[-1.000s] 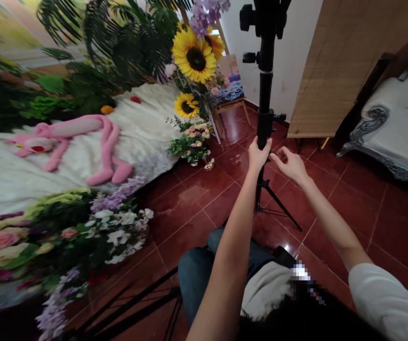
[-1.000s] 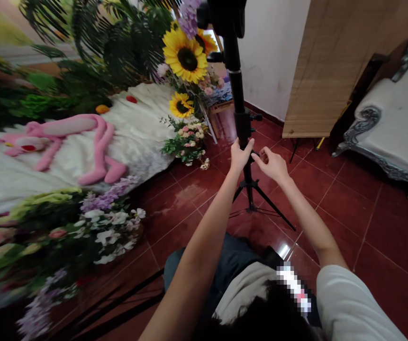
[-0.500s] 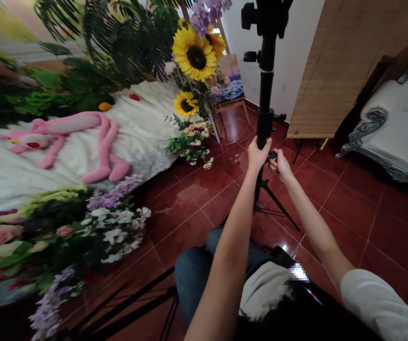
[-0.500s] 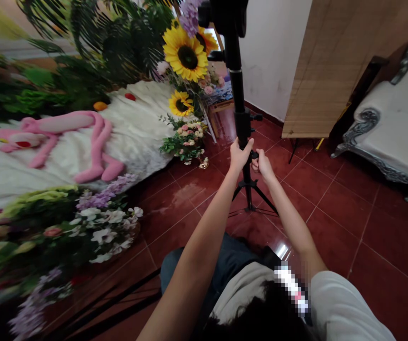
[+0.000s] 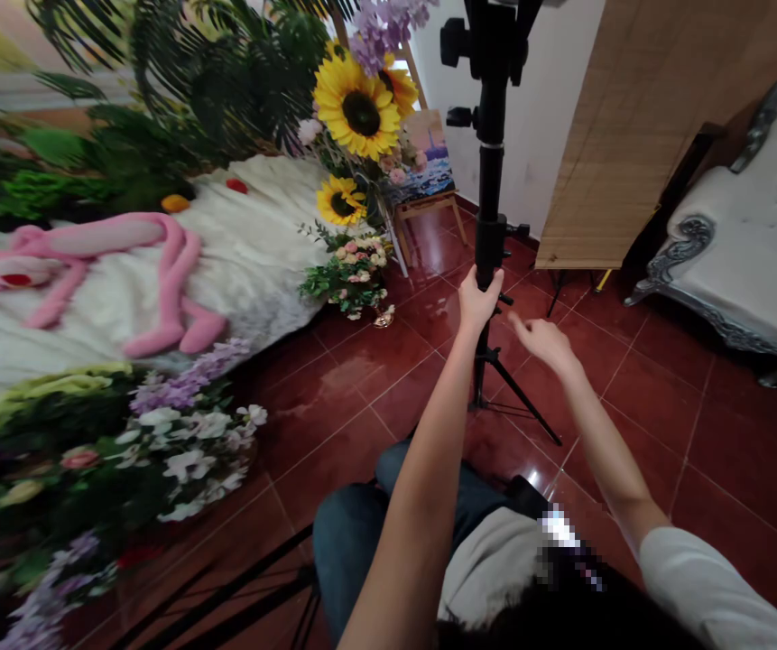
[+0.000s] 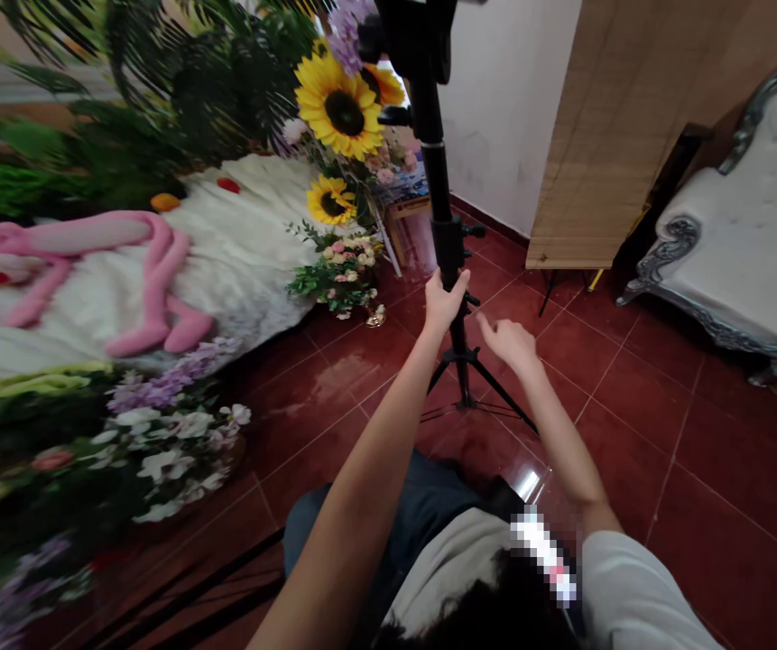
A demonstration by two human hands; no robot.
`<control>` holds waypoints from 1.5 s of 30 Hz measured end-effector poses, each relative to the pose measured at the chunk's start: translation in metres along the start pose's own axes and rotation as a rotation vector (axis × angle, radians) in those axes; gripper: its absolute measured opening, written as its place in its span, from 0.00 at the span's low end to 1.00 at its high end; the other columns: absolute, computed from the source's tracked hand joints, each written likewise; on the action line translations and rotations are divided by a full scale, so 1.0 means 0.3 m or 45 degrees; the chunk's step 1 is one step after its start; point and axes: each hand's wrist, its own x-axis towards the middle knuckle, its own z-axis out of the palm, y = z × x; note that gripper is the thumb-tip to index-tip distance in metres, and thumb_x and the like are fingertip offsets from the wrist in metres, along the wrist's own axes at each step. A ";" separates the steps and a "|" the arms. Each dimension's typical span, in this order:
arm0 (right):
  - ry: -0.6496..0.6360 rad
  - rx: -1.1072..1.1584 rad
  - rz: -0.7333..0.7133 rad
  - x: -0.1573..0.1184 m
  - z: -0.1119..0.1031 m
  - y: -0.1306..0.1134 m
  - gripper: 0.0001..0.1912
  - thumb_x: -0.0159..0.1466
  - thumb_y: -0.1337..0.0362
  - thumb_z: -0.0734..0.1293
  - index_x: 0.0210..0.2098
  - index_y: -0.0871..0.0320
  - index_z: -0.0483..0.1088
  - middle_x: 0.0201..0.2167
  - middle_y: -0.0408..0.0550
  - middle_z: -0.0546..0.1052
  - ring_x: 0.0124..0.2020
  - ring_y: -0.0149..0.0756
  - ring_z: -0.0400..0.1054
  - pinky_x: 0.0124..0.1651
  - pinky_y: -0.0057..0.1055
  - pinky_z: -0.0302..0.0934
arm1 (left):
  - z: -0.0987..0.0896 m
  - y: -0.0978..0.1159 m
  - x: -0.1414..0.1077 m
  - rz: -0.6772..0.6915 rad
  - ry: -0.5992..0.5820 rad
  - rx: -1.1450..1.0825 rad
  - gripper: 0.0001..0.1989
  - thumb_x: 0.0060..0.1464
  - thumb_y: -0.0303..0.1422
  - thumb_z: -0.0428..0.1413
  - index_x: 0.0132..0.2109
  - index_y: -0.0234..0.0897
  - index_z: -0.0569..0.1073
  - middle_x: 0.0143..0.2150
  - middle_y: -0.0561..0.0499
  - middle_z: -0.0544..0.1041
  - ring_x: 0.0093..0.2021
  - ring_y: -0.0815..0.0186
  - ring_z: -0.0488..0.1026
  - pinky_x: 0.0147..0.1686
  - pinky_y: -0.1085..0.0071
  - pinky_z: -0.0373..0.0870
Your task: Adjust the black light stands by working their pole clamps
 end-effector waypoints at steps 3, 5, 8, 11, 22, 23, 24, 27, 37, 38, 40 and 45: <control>0.222 -0.262 -0.034 -0.056 -0.059 0.039 0.20 0.64 0.46 0.66 0.28 0.56 0.66 0.29 0.49 0.76 0.33 0.39 0.70 0.37 0.33 0.58 | 0.002 0.004 -0.005 -0.022 0.011 -0.005 0.19 0.55 0.49 0.59 0.39 0.37 0.74 0.32 0.50 0.76 0.31 0.67 0.72 0.33 0.71 0.68; 0.207 -0.208 -0.127 -0.079 -0.080 0.030 0.20 0.66 0.45 0.64 0.31 0.56 0.69 0.32 0.49 0.78 0.35 0.39 0.71 0.38 0.32 0.58 | 0.002 0.007 -0.007 -0.012 0.019 0.001 0.19 0.54 0.49 0.59 0.39 0.37 0.74 0.32 0.50 0.76 0.31 0.67 0.72 0.33 0.71 0.68; 0.229 -0.153 -0.175 -0.076 -0.080 -0.021 0.22 0.68 0.43 0.60 0.36 0.56 0.69 0.35 0.49 0.80 0.37 0.40 0.73 0.40 0.32 0.59 | -0.001 0.012 -0.008 0.007 0.019 0.003 0.18 0.55 0.48 0.60 0.40 0.37 0.74 0.33 0.49 0.77 0.33 0.67 0.72 0.35 0.71 0.68; 0.241 -0.233 -0.120 -0.040 -0.058 -0.070 0.26 0.70 0.40 0.55 0.41 0.55 0.69 0.39 0.52 0.80 0.41 0.44 0.74 0.39 0.32 0.58 | -0.004 0.017 -0.007 -0.009 0.004 -0.004 0.17 0.55 0.46 0.60 0.40 0.36 0.75 0.34 0.48 0.78 0.34 0.67 0.73 0.36 0.70 0.68; 0.379 -0.352 -0.260 0.117 -0.004 -0.028 0.37 0.74 0.44 0.44 0.26 0.57 0.72 0.29 0.52 0.78 0.34 0.42 0.73 0.34 0.30 0.52 | -0.004 0.011 -0.005 -0.014 0.012 -0.017 0.17 0.54 0.47 0.61 0.38 0.36 0.75 0.34 0.49 0.78 0.34 0.67 0.73 0.37 0.71 0.69; 0.392 -0.358 -0.274 0.117 -0.002 -0.022 0.37 0.74 0.44 0.44 0.27 0.57 0.73 0.28 0.51 0.78 0.34 0.42 0.73 0.33 0.30 0.51 | -0.003 0.009 -0.005 -0.018 0.014 -0.018 0.17 0.54 0.47 0.61 0.38 0.36 0.75 0.34 0.49 0.78 0.34 0.67 0.73 0.37 0.71 0.69; 0.403 -0.361 -0.297 0.113 0.000 -0.017 0.37 0.73 0.43 0.44 0.28 0.56 0.73 0.27 0.50 0.78 0.33 0.41 0.73 0.33 0.30 0.50 | -0.003 0.006 -0.004 -0.021 0.015 -0.021 0.18 0.54 0.48 0.61 0.38 0.36 0.75 0.34 0.49 0.78 0.34 0.67 0.73 0.37 0.71 0.69; 0.416 -0.404 -0.367 0.099 0.006 -0.014 0.36 0.72 0.40 0.46 0.31 0.56 0.73 0.25 0.48 0.77 0.31 0.38 0.71 0.31 0.29 0.47 | -0.002 -0.001 -0.002 -0.016 0.005 -0.035 0.19 0.53 0.49 0.61 0.39 0.36 0.75 0.34 0.49 0.78 0.34 0.67 0.73 0.38 0.70 0.69; 0.542 -0.761 -0.514 0.175 0.019 0.006 0.32 0.72 0.48 0.53 0.28 0.62 0.78 0.22 0.53 0.77 0.26 0.35 0.69 0.28 0.30 0.42 | 0.003 -0.015 0.000 -0.035 -0.011 -0.034 0.22 0.53 0.51 0.60 0.41 0.37 0.75 0.35 0.48 0.78 0.35 0.67 0.74 0.37 0.70 0.69; 0.543 -0.731 -0.509 0.181 0.022 0.008 0.32 0.72 0.49 0.53 0.28 0.62 0.78 0.22 0.53 0.77 0.26 0.35 0.70 0.28 0.30 0.43 | 0.002 -0.013 0.000 -0.027 -0.004 -0.028 0.21 0.53 0.51 0.60 0.41 0.37 0.75 0.35 0.49 0.77 0.34 0.67 0.73 0.37 0.70 0.69; 0.532 -0.603 -0.476 0.188 0.034 0.009 0.33 0.73 0.50 0.52 0.25 0.60 0.77 0.21 0.51 0.76 0.27 0.34 0.71 0.29 0.29 0.46 | 0.000 -0.008 -0.002 -0.010 0.006 -0.013 0.20 0.54 0.50 0.60 0.40 0.37 0.75 0.34 0.49 0.77 0.34 0.67 0.73 0.38 0.70 0.69; 0.457 0.015 -0.327 0.195 0.089 -0.004 0.39 0.74 0.48 0.45 0.13 0.57 0.64 0.15 0.46 0.68 0.22 0.30 0.67 0.29 0.27 0.54 | 0.002 0.003 -0.008 0.007 0.014 -0.009 0.17 0.55 0.48 0.60 0.38 0.38 0.74 0.33 0.50 0.77 0.32 0.68 0.73 0.35 0.71 0.69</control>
